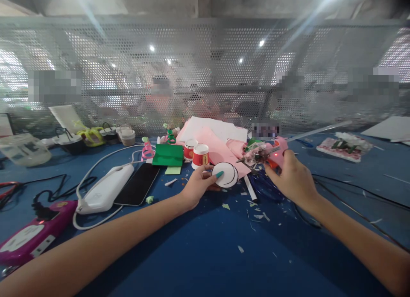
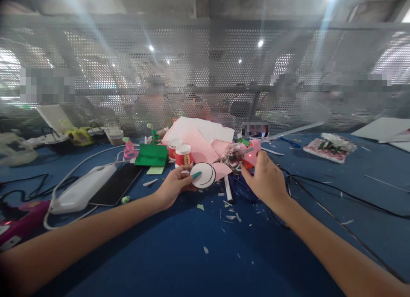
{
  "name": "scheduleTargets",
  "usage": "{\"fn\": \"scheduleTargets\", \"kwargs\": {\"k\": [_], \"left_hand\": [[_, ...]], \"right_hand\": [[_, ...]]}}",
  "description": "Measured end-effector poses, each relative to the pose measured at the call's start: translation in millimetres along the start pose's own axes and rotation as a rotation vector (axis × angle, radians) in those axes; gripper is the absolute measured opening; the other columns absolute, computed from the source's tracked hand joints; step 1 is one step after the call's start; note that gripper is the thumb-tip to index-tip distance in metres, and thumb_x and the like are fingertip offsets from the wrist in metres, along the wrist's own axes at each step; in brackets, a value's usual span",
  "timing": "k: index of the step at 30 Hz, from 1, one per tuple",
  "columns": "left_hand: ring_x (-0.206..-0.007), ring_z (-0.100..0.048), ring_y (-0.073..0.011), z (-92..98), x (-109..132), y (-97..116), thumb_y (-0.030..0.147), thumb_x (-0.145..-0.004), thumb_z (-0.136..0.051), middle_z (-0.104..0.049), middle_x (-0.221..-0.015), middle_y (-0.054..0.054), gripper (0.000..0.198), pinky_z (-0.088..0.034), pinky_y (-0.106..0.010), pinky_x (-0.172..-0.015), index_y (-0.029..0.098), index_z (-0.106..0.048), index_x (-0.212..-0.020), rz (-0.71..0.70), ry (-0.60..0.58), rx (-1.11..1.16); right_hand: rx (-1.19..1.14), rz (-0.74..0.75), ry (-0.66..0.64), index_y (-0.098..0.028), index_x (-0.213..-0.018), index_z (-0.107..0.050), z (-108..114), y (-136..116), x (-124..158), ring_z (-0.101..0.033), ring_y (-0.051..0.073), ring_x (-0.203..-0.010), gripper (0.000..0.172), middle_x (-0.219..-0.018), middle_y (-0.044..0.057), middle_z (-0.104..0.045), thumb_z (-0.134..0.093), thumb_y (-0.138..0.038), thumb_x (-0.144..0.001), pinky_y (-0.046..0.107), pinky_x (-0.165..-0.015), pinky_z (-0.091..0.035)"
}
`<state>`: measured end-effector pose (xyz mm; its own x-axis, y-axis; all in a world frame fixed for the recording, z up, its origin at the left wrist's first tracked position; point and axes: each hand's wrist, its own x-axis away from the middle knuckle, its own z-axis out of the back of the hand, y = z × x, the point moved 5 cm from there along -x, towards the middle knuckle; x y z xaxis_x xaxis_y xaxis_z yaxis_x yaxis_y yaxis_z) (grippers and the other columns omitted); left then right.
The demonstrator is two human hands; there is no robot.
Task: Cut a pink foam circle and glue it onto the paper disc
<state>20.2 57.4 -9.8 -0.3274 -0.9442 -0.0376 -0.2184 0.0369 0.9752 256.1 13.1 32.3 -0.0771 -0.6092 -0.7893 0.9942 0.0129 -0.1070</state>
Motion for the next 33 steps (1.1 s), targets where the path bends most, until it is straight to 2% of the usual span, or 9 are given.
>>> {"fn": "scheduleTargets", "kwargs": {"k": [3,14,33], "left_hand": [[-0.063,-0.065,-0.0144,0.0,-0.4,1.2,0.020,-0.068,-0.072,-0.068,-0.074,-0.003,0.030,-0.055,-0.025,-0.056,0.014,-0.056,-0.093,-0.020,-0.009,0.012],[-0.059,-0.064,-0.0140,3.7,-2.8,1.7,0.021,-0.067,-0.073,-0.067,-0.069,-0.002,0.035,-0.054,-0.025,-0.055,0.014,-0.053,-0.095,-0.025,0.032,0.037],[-0.053,-0.061,-0.0118,5.5,-4.4,0.7,0.021,-0.067,-0.073,-0.066,-0.067,-0.001,0.039,-0.052,-0.023,-0.052,0.014,-0.054,-0.100,-0.042,0.026,0.028]], "right_hand": [[-0.009,0.022,0.017,-0.019,-0.085,-0.041,-2.0,5.1,-0.9,-0.052,0.021,-0.057,0.026,-0.067,0.006,-0.053,-0.051,-0.042,-0.079,0.029,-0.048,-0.031],[0.015,0.170,0.012,-0.019,-0.085,-0.043,-3.6,2.2,1.6,-0.055,0.023,-0.063,0.021,-0.070,0.005,-0.055,-0.052,-0.036,-0.078,0.028,-0.049,-0.031],[0.043,0.192,0.068,-0.018,-0.087,-0.045,-0.7,6.8,-0.5,-0.056,0.024,-0.069,0.012,-0.073,0.007,-0.059,-0.051,-0.025,-0.079,0.029,-0.050,-0.031]]}}
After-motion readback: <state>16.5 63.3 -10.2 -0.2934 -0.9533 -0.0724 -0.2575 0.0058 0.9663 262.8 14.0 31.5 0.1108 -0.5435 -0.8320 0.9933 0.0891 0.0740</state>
